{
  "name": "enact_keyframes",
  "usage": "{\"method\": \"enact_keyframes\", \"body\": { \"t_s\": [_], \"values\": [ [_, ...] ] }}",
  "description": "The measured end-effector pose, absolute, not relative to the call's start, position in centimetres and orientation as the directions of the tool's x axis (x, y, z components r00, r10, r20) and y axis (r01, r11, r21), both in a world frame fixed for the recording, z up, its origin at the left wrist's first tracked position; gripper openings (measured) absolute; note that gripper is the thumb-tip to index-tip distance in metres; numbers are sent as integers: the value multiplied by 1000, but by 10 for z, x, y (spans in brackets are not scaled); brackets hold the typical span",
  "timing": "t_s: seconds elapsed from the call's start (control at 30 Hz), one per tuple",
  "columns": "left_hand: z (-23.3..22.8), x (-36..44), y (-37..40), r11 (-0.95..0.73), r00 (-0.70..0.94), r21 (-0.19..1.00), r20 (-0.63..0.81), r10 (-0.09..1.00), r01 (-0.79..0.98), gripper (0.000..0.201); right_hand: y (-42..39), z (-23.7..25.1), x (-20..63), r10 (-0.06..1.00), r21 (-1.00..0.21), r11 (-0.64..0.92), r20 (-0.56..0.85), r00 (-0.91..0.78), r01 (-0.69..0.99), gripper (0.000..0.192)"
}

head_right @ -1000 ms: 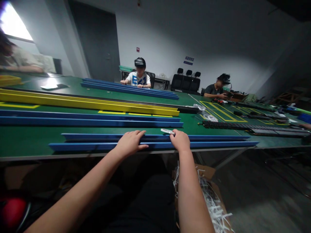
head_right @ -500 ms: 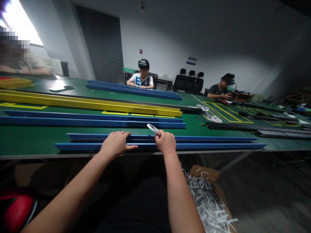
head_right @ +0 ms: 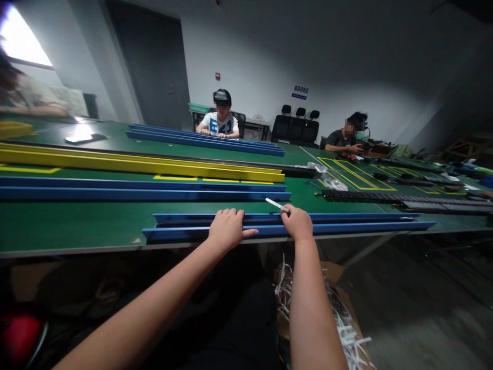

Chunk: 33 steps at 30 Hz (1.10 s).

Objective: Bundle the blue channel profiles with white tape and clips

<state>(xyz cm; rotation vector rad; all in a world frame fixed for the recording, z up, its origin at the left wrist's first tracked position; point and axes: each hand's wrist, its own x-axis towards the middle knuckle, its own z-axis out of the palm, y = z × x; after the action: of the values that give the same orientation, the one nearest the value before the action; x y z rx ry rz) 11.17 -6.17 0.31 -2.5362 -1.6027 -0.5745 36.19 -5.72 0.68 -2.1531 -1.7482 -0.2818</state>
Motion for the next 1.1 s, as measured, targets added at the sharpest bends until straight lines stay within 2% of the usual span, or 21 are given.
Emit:
{"method": "enact_keyframes", "body": {
  "t_s": [0.13, 0.33, 0.47, 0.63, 0.97, 1.1],
  "values": [
    [4, 86, -64, -508, 439, 116, 368, 820, 853, 63, -57, 8, 346, 913, -151, -131, 367, 179, 980, 30],
    [6, 19, -56, -445, 407, 81, 286, 867, 892, 71, -60, 15, 274, 954, -144, 67, 300, -21, 987, 29],
    [8, -17, -55, -365, 337, 75, 246, 909, 928, 73, -61, 15, 224, 945, -100, 127, 315, -89, 987, 30],
    [6, -23, -58, -325, 291, 62, 312, 904, 944, 75, -60, 9, 215, 934, -83, 41, 358, -9, 996, 32],
    [-4, 62, -60, -400, 314, 125, 430, 846, 908, 70, -53, 6, 304, 917, -137, -38, 389, 89, 990, 31],
    [-6, 71, -60, -440, 342, 131, 454, 823, 888, 69, -50, 6, 313, 924, -147, -27, 373, 81, 989, 29]
  ]
}}
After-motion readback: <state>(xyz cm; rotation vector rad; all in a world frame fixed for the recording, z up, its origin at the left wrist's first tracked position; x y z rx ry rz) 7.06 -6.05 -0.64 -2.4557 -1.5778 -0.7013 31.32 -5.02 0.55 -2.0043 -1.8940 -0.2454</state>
